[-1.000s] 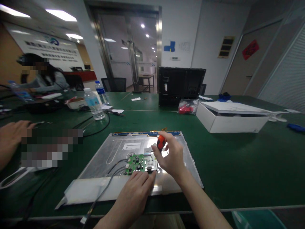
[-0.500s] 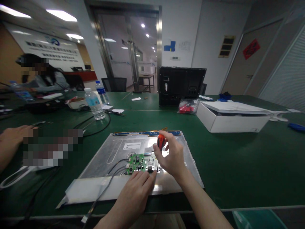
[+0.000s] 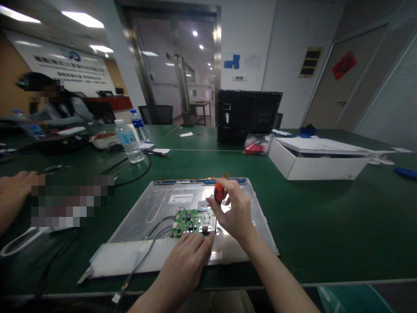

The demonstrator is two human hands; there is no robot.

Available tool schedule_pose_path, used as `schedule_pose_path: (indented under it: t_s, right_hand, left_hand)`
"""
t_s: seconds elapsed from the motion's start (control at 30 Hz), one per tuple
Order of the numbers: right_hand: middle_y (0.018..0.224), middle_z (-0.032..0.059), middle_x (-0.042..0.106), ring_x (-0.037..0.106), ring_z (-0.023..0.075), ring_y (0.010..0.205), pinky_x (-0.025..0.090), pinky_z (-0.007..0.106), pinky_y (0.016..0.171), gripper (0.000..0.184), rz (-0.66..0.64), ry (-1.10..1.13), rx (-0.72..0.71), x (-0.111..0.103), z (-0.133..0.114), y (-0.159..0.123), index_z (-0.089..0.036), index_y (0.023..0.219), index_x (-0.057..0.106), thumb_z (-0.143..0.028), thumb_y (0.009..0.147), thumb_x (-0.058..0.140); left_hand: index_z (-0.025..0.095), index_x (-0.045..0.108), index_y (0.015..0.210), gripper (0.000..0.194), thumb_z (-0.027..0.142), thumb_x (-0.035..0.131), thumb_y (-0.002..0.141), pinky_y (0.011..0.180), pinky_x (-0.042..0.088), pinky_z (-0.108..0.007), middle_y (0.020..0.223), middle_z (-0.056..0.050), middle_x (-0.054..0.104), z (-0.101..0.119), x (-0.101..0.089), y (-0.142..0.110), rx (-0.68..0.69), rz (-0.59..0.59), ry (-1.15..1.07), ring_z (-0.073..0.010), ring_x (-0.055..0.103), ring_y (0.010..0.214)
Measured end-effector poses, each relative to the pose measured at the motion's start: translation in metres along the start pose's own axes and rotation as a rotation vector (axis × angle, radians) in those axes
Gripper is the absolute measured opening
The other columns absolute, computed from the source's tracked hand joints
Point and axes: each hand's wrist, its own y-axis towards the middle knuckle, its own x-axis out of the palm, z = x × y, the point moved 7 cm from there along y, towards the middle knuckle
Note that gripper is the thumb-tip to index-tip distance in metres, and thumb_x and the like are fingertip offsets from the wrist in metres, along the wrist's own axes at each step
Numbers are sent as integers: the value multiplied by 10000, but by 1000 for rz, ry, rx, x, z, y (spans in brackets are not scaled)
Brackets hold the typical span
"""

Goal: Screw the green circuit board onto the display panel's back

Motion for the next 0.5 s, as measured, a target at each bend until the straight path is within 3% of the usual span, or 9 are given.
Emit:
schedule_pose_path:
  t_s: [0.13,0.33,0.5]
  right_hand:
    - [946,33,571,537,91,618,495,207,488,331,-11,-35,7,0,-2,3,-245,1220,566,-235,895,628]
    - [859,18,631,547,102,577,504,227,505,382,-11,1,22,1,-2,0,-209,1276,507,-181,896,536]
    - [905,29,620,567,110,620,498,224,496,338,3,3,3,-1,-2,1,-232,1210,539,-253,885,630]
  left_hand:
    - [101,562,1255,395,42,476,874,811,507,-391,902,-85,642,0,-1,0,-2,-9,-8,-243,608,866]
    - [98,555,1274,393,53,454,897,806,507,-389,917,-91,647,0,-1,1,10,-6,4,-240,610,862]
    - [113,556,1278,398,61,473,893,821,501,-386,928,-87,647,-1,0,1,0,-16,7,-240,608,875]
